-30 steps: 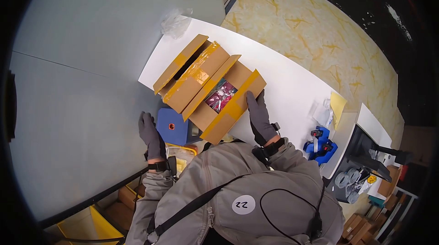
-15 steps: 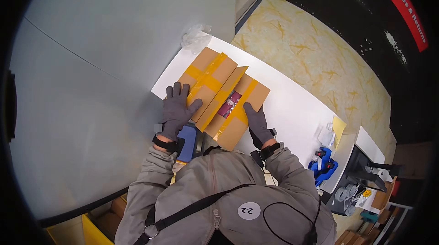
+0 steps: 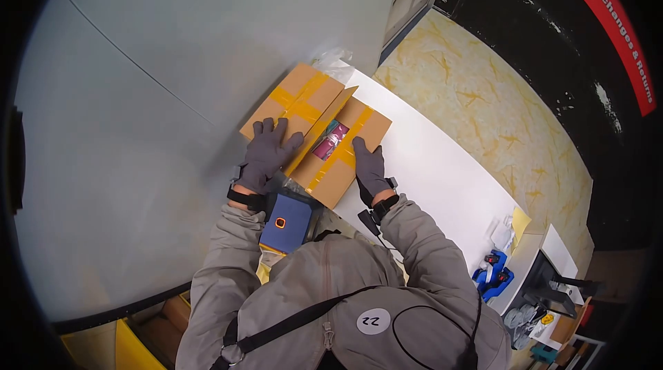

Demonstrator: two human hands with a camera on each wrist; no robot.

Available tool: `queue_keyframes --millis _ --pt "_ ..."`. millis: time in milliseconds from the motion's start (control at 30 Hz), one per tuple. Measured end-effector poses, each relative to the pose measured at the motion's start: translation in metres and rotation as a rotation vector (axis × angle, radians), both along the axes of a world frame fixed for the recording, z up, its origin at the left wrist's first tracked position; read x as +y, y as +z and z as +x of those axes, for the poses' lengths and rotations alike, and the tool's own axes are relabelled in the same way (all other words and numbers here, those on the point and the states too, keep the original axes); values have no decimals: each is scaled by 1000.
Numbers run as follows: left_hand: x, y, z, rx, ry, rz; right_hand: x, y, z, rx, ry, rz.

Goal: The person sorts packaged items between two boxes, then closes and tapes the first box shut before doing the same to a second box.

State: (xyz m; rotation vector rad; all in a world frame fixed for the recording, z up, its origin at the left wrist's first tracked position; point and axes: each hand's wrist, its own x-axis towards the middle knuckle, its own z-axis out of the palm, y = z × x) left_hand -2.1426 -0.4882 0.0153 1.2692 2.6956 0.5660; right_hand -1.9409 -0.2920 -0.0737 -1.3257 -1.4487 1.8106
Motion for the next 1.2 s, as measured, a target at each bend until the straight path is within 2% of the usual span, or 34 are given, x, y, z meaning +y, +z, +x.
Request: queue_keyframes --millis 67,100,200,400,500,633,733,800,867,933,1000,1067,1133,1200 --pt "12 26 16 -83 146 -196 2 -7 -11 31 13 -6" --pt "15 27 16 -82 150 -197 1 -6 -21 46 15 -9" --pt "19 23 23 239 241 -314 -3 -1 -37 15 -2 8" --pt "20 10 9 234 226 -275 -15 2 -47 67 -90 39" --pt "22 12 4 195 220 -319 -15 5 -48 -49 -55 25" --pt "23 11 4 175 219 -279 -16 0 -48 -32 -76 74" --pt "26 17 6 142 245 -330 -17 22 -44 -82 -39 53" --pt "23 8 5 208 235 -308 -17 28 -41 -96 -60 47" --pt "22 -3 6 309 234 -255 -9 11 -37 -123 18 73" --pt "21 2 9 302 229 -277 2 -17 -27 -196 132 160" --pt "23 20 14 186 210 -335 5 -53 -9 -101 196 123" --pt "20 -5 3 254 176 -259 4 -16 42 -162 470 -89" --pt "15 -22 -4 303 160 -200 -9 -1 96 -304 634 -24" --pt "19 10 14 241 187 -300 -25 -5 153 -520 659 -22"
